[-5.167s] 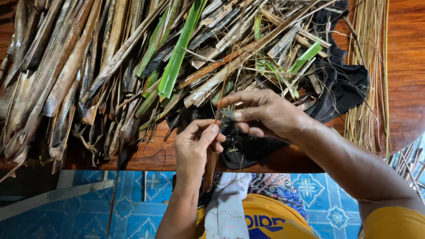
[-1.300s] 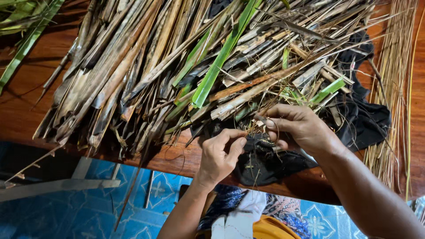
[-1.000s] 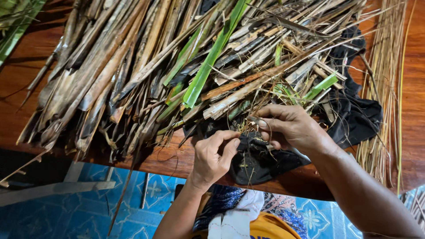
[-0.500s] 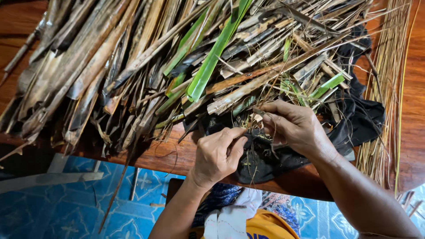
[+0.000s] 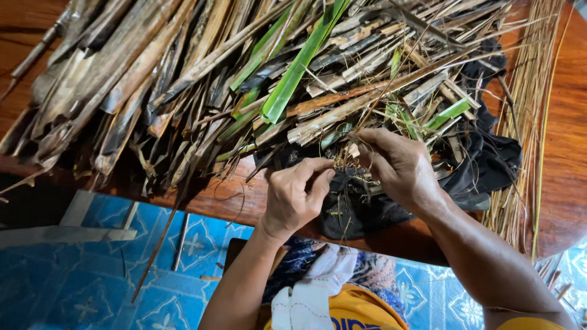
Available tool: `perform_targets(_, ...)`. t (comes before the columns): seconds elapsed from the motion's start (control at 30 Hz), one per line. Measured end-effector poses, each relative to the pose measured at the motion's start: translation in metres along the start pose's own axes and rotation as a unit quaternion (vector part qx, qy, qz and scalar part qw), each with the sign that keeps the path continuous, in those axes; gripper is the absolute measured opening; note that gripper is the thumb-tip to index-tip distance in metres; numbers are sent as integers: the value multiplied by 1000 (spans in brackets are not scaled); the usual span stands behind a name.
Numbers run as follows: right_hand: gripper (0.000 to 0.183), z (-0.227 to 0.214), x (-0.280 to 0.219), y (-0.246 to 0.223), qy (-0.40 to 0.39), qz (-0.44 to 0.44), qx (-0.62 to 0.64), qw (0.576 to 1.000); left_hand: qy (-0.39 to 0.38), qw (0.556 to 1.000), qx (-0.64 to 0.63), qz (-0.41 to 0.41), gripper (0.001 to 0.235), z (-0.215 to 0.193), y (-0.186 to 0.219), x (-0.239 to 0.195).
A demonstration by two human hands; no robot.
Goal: The person strips dried palm leaves over a wooden table using a knife. They hold the leaves with one hand and use the knife to peel away the outer layers, separating the fibrous strands from the main stalk.
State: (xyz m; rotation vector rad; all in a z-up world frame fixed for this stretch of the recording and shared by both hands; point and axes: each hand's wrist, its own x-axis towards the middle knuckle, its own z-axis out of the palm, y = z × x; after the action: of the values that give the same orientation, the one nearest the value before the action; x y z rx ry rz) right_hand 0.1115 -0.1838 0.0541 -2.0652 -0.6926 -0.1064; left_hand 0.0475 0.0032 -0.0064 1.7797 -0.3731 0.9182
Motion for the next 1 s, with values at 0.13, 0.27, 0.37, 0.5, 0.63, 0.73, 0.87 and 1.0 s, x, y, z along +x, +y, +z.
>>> perform_targets(0.13, 17, 0, 1, -6, 12, -44, -20, 999, 4, 1000, 0, -2, 5, -3, 5, 4)
perform_targets(0.27, 14, -1, 3, 1, 24, -84, -39, 995, 9, 1000, 21, -2, 4, -2, 5, 4)
perform_targets(0.37, 14, -2, 3, 3, 28, -83, -33, 996, 15, 1000, 11, 0, 4, -2, 6, 3)
perform_targets(0.5, 15, -2, 3, 10, 37, -94, -36, 994, 14, 1000, 9, 3, 5, -3, 7, 4)
perform_targets(0.63, 14, -3, 7, 0, 33, -94, -36, 994, 17, 1000, 8, 0, 5, -2, 1, -1)
perform_targets(0.73, 14, -7, 3, -9, 17, -75, -30, 997, 13, 1000, 14, 0, 5, -3, 3, -3)
perform_targets(0.87, 19, -19, 2, -31, -24, -23, -10, 999, 13, 1000, 20, -15, 7, -5, 4, 2)
perform_targets(1.0, 23, -29, -4, -21, -38, -12, -8, 999, -4, 999, 20, -35, 8, -4, 4, 2)
